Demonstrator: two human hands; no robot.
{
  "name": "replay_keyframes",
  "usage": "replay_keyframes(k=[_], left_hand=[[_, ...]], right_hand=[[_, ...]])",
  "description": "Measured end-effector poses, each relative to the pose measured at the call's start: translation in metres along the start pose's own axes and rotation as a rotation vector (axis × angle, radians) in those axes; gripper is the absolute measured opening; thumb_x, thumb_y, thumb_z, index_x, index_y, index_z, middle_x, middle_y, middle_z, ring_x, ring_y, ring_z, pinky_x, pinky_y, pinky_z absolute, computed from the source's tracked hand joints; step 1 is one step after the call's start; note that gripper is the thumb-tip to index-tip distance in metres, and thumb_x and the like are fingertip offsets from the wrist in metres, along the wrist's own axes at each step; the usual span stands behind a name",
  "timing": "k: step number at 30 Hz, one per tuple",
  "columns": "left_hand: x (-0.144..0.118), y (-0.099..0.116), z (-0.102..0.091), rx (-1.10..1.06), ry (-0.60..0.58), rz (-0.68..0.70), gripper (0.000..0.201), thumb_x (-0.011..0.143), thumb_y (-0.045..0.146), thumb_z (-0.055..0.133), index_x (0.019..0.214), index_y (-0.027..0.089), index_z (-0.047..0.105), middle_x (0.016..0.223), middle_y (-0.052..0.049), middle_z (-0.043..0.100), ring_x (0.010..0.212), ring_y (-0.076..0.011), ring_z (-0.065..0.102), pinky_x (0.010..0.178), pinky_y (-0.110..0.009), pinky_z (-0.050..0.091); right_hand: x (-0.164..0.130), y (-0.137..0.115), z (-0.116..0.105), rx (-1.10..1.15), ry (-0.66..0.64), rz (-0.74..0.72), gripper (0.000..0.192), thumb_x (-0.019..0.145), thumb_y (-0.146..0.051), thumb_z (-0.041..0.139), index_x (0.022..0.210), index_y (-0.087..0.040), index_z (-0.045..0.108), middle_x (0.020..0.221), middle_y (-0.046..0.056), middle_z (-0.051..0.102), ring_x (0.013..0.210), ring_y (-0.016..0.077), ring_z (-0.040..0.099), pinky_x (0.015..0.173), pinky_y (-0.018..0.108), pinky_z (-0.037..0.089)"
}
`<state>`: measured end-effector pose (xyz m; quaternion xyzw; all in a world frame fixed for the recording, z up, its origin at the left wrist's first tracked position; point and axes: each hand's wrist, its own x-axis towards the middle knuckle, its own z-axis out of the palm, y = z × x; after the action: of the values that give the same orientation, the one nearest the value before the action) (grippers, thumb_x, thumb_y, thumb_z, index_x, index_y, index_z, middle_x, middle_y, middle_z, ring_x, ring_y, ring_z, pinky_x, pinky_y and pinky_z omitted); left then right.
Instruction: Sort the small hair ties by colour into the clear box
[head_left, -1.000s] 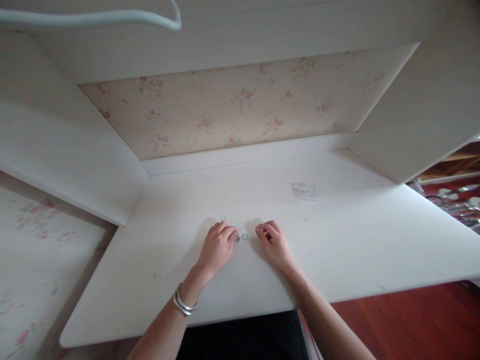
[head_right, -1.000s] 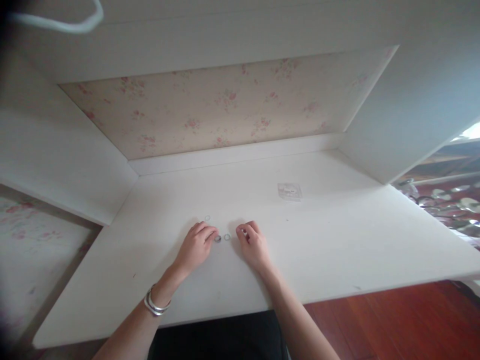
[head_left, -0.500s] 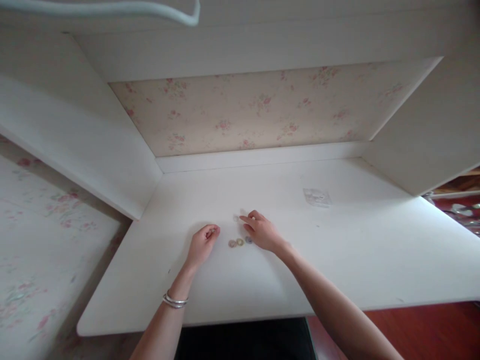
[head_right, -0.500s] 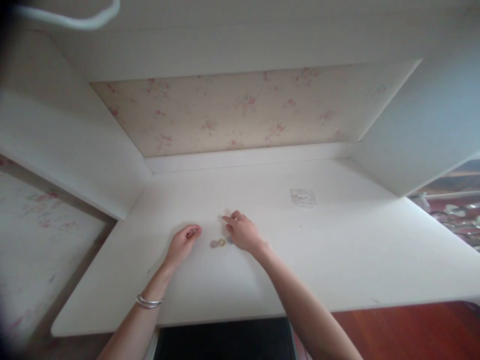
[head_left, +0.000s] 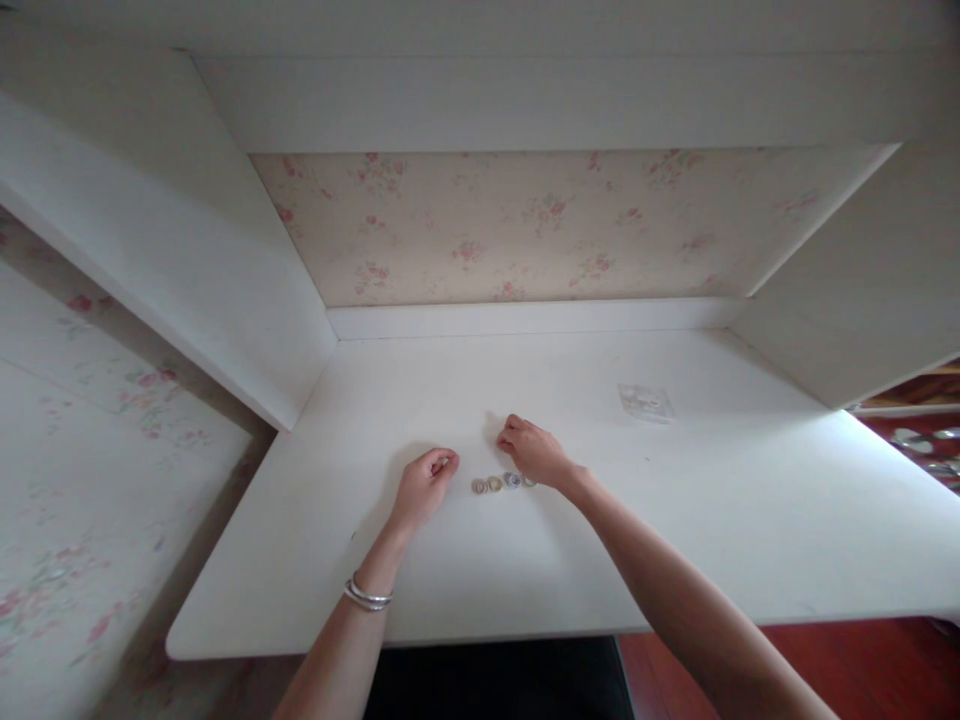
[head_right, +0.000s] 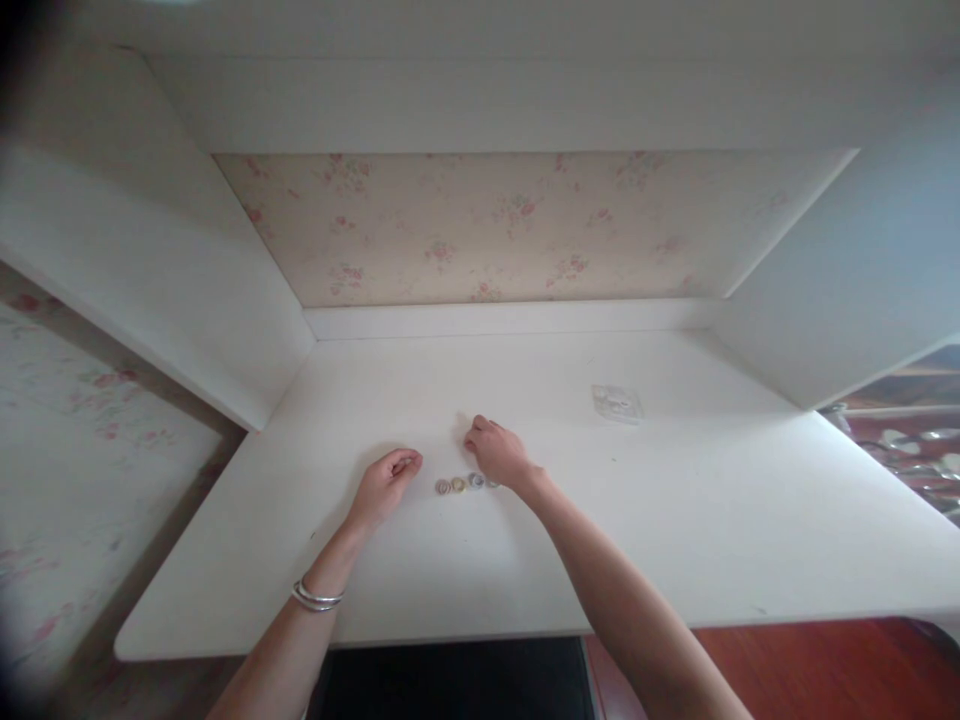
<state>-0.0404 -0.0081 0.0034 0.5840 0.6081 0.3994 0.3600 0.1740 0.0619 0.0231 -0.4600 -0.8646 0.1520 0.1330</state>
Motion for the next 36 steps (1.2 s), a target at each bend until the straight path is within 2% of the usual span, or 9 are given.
replay_keyframes(k=[5,12,17,23,27,30,32,34,36], left_hand=[[-0.001,-0.001,0.0,0.014,-0.028,0.009,0.033,0.082,0.044,0.049,0.089,0.016,0.064,0.069,-0.001,0.063,0.062,-0.0132,0.056,0.056,-0.022,0.039],[-0.004,0.0,0.002,0.042,0.002,0.05,0.033,0.081,0.045,0.049,0.088,0.017,0.065,0.07,-0.001,0.064,0.061,-0.013,0.056,0.057,-0.023,0.04],[-0.007,0.0,0.002,0.062,-0.01,0.044,0.034,0.081,0.047,0.049,0.087,0.017,0.065,0.062,0.001,0.06,0.055,-0.012,0.052,0.052,-0.022,0.038],[-0.007,0.0,0.002,0.03,-0.015,0.041,0.032,0.081,0.045,0.05,0.087,0.018,0.065,0.074,-0.002,0.067,0.068,-0.0154,0.06,0.063,-0.024,0.045],[-0.007,0.001,0.002,0.031,-0.016,0.047,0.031,0.081,0.044,0.05,0.088,0.018,0.065,0.077,-0.003,0.068,0.07,-0.0155,0.061,0.065,-0.024,0.045],[-0.007,0.002,0.002,0.046,-0.004,0.035,0.032,0.08,0.044,0.05,0.087,0.018,0.066,0.072,-0.002,0.066,0.066,-0.0155,0.06,0.062,-0.024,0.045],[-0.007,0.002,0.003,0.05,-0.001,0.027,0.031,0.08,0.044,0.051,0.087,0.018,0.066,0.069,-0.002,0.065,0.065,-0.0157,0.059,0.06,-0.024,0.044],[-0.007,0.002,0.003,0.05,-0.005,0.027,0.031,0.08,0.044,0.051,0.087,0.018,0.066,0.067,-0.002,0.064,0.063,-0.0154,0.058,0.059,-0.024,0.043],[-0.007,0.001,0.003,0.053,-0.011,0.034,0.032,0.08,0.045,0.05,0.087,0.018,0.066,0.065,-0.001,0.062,0.06,-0.0144,0.056,0.057,-0.023,0.041]], right_hand=[[-0.034,-0.003,-0.01,0.137,0.12,0.058,0.024,0.091,-0.024,0.042,0.089,-0.022,0.066,0.093,0.004,0.056,0.076,0.0119,0.056,0.07,0.023,0.042],[-0.081,-0.007,-0.004,0.077,0.135,0.127,0.028,0.093,-0.028,0.038,0.092,-0.024,0.066,0.094,0.003,0.055,0.075,0.0117,0.056,0.069,0.024,0.043],[-0.09,-0.01,0.001,0.026,0.123,0.149,0.029,0.093,-0.031,0.037,0.093,-0.025,0.066,0.094,0.003,0.056,0.074,0.0121,0.057,0.067,0.024,0.043],[-0.094,-0.01,0.002,-0.065,0.138,0.114,0.028,0.093,-0.029,0.038,0.091,-0.026,0.066,0.093,0.002,0.057,0.073,0.0121,0.056,0.064,0.024,0.042],[-0.095,-0.007,-0.002,-0.025,0.187,0.136,0.029,0.093,-0.031,0.037,0.094,-0.028,0.066,0.094,0.002,0.058,0.071,0.0118,0.057,0.065,0.024,0.042],[-0.093,0.007,-0.008,0.001,0.236,0.204,0.03,0.093,-0.036,0.037,0.095,-0.027,0.065,0.093,0.002,0.059,0.068,0.0114,0.057,0.065,0.024,0.043],[-0.089,0.027,-0.017,-0.036,0.251,0.282,0.03,0.092,-0.038,0.037,0.096,-0.027,0.065,0.094,0.002,0.059,0.068,0.0118,0.056,0.064,0.024,0.043],[-0.083,0.053,-0.029,-0.117,0.268,0.383,0.03,0.091,-0.039,0.038,0.099,-0.027,0.065,0.098,0.003,0.058,0.074,0.0142,0.057,0.066,0.026,0.043],[-0.077,0.08,-0.045,-0.219,0.306,0.491,0.033,0.089,-0.041,0.04,0.105,-0.024,0.063,0.104,0.007,0.056,0.089,0.0195,0.055,0.074,0.03,0.043]])
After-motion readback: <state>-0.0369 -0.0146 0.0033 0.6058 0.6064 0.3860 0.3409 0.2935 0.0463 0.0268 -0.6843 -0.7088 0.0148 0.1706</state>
